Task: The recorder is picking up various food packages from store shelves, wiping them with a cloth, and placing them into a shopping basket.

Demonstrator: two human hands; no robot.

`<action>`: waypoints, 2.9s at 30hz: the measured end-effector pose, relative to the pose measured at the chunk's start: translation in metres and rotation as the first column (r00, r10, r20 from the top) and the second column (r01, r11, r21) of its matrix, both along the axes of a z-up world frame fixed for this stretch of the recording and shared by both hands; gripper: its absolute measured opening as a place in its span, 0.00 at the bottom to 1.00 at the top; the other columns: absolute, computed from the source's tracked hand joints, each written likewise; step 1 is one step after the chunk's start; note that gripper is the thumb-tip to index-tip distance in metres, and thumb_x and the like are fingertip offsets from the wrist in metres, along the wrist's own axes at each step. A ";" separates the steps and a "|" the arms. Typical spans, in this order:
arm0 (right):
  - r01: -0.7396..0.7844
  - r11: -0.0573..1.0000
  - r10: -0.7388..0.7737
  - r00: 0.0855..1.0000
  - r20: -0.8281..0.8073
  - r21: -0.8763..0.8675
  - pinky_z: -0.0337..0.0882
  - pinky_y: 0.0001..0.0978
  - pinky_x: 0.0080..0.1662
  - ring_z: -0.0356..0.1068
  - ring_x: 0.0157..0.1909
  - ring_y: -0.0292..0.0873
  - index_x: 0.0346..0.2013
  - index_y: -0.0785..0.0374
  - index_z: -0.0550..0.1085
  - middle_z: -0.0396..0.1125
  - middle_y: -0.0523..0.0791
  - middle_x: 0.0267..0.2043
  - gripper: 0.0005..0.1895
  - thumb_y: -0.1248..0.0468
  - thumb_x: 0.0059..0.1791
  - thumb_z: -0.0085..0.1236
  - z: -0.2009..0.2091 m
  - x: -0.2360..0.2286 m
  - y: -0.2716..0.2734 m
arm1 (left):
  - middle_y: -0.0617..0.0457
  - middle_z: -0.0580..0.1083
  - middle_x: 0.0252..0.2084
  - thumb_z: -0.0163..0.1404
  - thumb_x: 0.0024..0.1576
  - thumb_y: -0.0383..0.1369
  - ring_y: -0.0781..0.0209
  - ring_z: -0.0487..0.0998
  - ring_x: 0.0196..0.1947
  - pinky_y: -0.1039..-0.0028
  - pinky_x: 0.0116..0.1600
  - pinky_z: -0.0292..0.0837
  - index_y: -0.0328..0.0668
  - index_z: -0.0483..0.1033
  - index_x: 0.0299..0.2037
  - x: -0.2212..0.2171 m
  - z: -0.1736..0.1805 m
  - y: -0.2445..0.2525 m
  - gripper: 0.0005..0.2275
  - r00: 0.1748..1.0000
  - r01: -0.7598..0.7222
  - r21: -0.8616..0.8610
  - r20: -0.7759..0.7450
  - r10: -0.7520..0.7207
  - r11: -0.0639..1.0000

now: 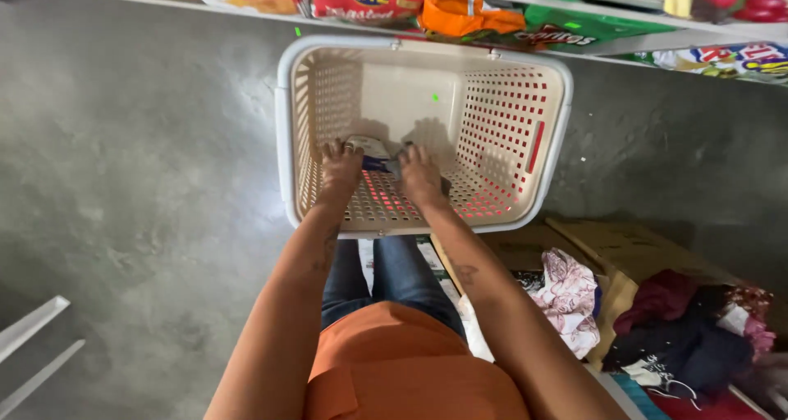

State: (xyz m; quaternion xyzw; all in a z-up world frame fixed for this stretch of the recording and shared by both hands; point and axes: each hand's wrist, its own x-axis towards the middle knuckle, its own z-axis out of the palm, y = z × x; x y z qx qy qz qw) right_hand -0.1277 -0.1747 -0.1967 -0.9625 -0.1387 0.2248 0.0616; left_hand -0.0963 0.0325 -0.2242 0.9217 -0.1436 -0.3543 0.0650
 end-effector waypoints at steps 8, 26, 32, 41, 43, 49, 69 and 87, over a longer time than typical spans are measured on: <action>0.071 0.997 -0.070 0.997 -0.034 0.019 0.64 0.55 0.57 0.62 0.62 0.53 0.54 0.50 0.74 0.66 0.45 0.60 0.19 0.55 0.50 0.65 -0.021 0.024 -0.024 | 0.48 0.76 0.57 0.49 0.61 0.36 0.47 0.71 0.62 0.48 0.70 0.56 0.57 0.80 0.53 0.008 -0.021 0.000 0.11 0.997 -0.062 -0.058 0.053 0.065 0.996; 0.259 0.124 -0.230 0.947 -0.227 0.958 0.72 0.33 0.58 0.73 0.52 0.38 0.48 0.66 0.79 0.75 0.43 0.48 0.09 0.69 0.53 0.63 0.254 0.085 -0.088 | 0.49 0.82 0.36 0.61 0.57 0.37 0.61 0.81 0.34 0.69 0.43 0.77 0.38 0.84 0.46 0.053 0.384 0.027 0.12 0.842 -0.396 -0.884 -0.243 0.482 0.247; 0.324 -0.125 -0.275 0.897 -0.346 0.938 0.72 0.31 0.49 0.72 0.46 0.34 0.45 0.65 0.79 0.74 0.40 0.44 0.09 0.64 0.54 0.60 0.415 0.102 -0.052 | 0.55 0.73 0.61 0.61 0.54 0.43 0.67 0.73 0.61 0.74 0.67 0.66 0.37 0.68 0.63 0.035 0.400 0.034 0.30 0.944 -0.302 -0.875 -0.330 0.011 -0.378; -0.071 0.012 -0.643 0.763 0.062 0.997 0.64 0.33 0.62 0.65 0.58 0.39 0.57 0.69 0.72 0.67 0.46 0.57 0.19 0.64 0.54 0.63 0.466 0.096 0.018 | 0.44 0.72 0.62 0.52 0.63 0.42 0.55 0.75 0.59 0.62 0.64 0.71 0.31 0.64 0.68 0.040 0.390 0.044 0.27 0.758 -0.573 -0.690 -0.652 0.035 -0.442; -0.194 0.097 -0.717 0.667 0.204 0.976 0.62 0.35 0.67 0.63 0.65 0.43 0.62 0.68 0.69 0.64 0.48 0.63 0.23 0.64 0.54 0.63 0.483 0.076 0.038 | 0.46 0.72 0.62 0.50 0.64 0.44 0.56 0.76 0.59 0.63 0.64 0.72 0.34 0.63 0.68 0.043 0.403 0.051 0.27 0.734 -0.592 -0.641 -0.679 0.000 -0.488; -0.252 0.657 -0.416 0.664 0.621 0.710 0.51 0.51 0.74 0.55 0.75 0.53 0.67 0.56 0.67 0.61 0.47 0.72 0.27 0.57 0.53 0.55 0.458 0.028 0.112 | 0.51 0.71 0.64 0.41 0.64 0.50 0.59 0.74 0.60 0.66 0.63 0.72 0.42 0.60 0.69 0.055 0.373 0.060 0.28 0.639 -0.685 -0.488 -0.759 -0.123 -0.541; -0.140 0.591 -0.644 0.511 0.569 0.794 0.56 0.54 0.75 0.51 0.80 0.59 0.72 0.54 0.65 0.55 0.50 0.77 0.24 0.61 0.60 0.48 0.452 0.057 0.147 | 0.48 0.73 0.61 0.34 0.67 0.52 0.62 0.76 0.57 0.68 0.62 0.71 0.35 0.66 0.65 0.055 0.370 0.101 0.28 0.708 -0.687 -0.657 -0.701 -0.083 -0.310; -0.180 0.887 -0.321 0.423 0.847 0.426 0.41 0.47 0.82 0.48 0.85 0.49 0.61 0.43 0.69 0.60 0.44 0.77 0.18 0.60 0.56 0.54 0.429 0.051 0.083 | 0.49 0.69 0.67 0.37 0.67 0.50 0.60 0.72 0.63 0.66 0.67 0.67 0.35 0.62 0.70 0.060 0.363 0.016 0.28 0.786 -0.549 -0.725 -0.617 0.039 -0.415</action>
